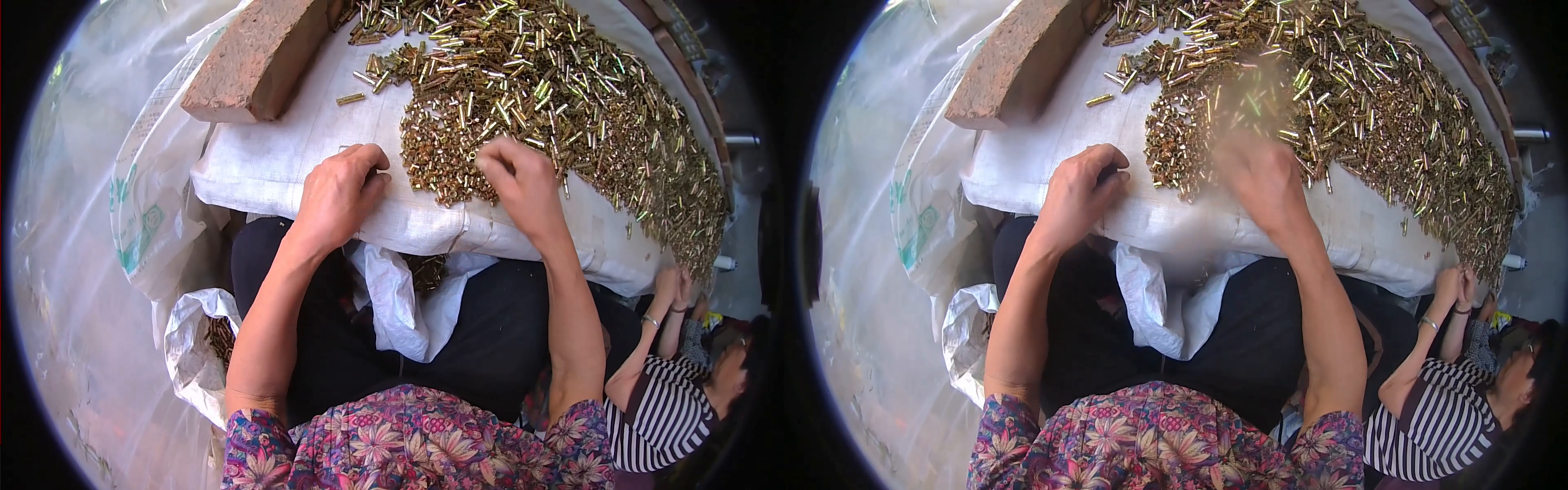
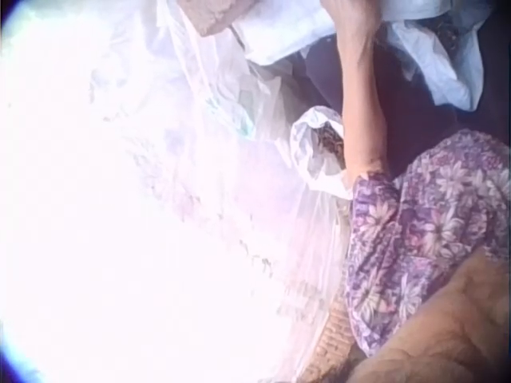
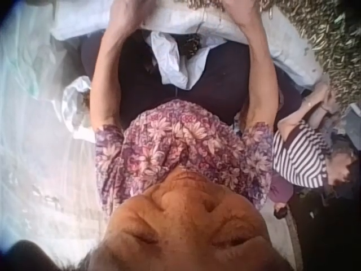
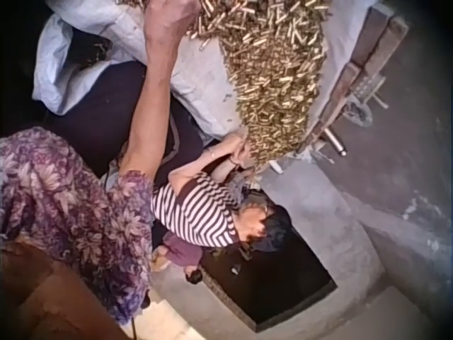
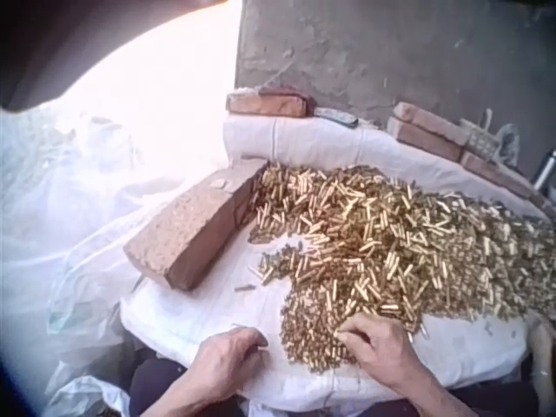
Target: The person repeatedly picks up metal hardware components from a pile on a table, fits the pieces together by hand to assemble fasteners, and drops them into a bag.
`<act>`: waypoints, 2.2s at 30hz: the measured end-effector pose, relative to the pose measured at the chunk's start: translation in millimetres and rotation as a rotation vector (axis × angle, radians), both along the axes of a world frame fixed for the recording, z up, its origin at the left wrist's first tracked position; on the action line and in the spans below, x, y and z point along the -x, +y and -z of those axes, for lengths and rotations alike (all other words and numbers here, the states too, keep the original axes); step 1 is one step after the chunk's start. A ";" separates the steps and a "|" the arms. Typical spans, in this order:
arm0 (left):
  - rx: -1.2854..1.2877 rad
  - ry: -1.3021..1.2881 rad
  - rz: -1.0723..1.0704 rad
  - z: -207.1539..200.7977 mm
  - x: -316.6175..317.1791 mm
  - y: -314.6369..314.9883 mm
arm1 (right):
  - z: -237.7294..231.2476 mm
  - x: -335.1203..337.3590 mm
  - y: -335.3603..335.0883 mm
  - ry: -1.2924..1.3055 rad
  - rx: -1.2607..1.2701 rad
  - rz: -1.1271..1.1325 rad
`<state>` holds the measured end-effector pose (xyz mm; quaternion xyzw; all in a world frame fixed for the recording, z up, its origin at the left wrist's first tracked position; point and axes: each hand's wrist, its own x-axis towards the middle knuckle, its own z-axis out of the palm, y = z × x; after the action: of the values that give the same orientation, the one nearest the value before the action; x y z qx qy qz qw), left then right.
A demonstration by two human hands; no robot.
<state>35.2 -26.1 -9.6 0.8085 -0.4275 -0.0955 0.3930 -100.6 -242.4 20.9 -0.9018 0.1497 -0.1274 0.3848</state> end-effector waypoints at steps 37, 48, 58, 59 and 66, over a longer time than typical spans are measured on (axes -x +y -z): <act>0.406 0.916 0.144 -6.9 -6.5 -20.7 | 18.9 15.4 32.2 -0.233 -1.315 0.119; 0.600 0.511 -0.304 28.7 -15.9 -39.8 | 44.4 -1.7 85.2 -0.125 -0.718 0.119; 0.493 0.506 -0.172 -2.0 8.7 11.3 | 32.7 -23.6 86.8 -0.104 0.302 -0.365; 0.446 0.506 -0.183 -9.0 15.9 14.6 | 32.6 -25.0 83.8 -0.061 0.407 -0.402; 0.066 0.490 0.154 -22.6 101.2 41.2 | 7.8 12.7 61.5 0.018 -0.442 -0.280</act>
<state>-66.0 15.1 13.0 0.7130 -0.3829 -0.3042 0.5025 -113.2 -181.0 13.2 -0.8088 0.0508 -0.0291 0.5851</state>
